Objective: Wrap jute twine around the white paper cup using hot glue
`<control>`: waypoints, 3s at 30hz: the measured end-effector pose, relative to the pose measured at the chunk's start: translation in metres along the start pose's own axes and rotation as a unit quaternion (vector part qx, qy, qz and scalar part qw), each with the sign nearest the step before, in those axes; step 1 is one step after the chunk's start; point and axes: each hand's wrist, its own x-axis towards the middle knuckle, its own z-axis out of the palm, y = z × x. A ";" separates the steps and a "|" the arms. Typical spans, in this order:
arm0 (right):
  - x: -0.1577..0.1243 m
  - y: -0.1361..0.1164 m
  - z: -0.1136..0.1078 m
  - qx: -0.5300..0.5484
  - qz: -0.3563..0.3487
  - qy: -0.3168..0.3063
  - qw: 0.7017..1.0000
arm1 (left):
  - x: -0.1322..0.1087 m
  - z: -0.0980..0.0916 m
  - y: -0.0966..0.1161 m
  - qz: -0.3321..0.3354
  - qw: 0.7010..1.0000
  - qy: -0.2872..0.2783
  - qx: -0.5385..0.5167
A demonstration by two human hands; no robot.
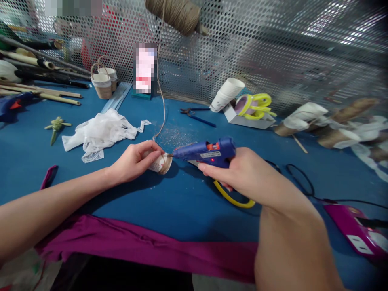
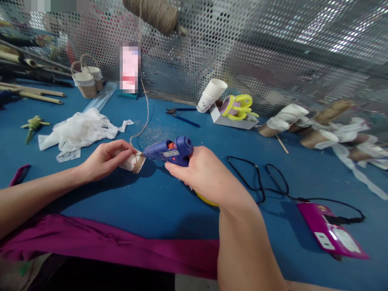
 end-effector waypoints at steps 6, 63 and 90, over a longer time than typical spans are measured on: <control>0.000 0.001 0.000 -0.008 0.007 0.000 1.000 | 0.000 0.001 -0.001 0.006 1.000 0.000 -0.013; 0.000 -0.003 -0.002 0.016 0.015 -0.004 1.000 | -0.001 -0.001 -0.002 0.040 0.998 0.000 0.055; -0.001 -0.002 -0.004 0.016 0.005 -0.016 1.000 | -0.002 -0.005 0.000 0.074 0.992 -0.032 0.093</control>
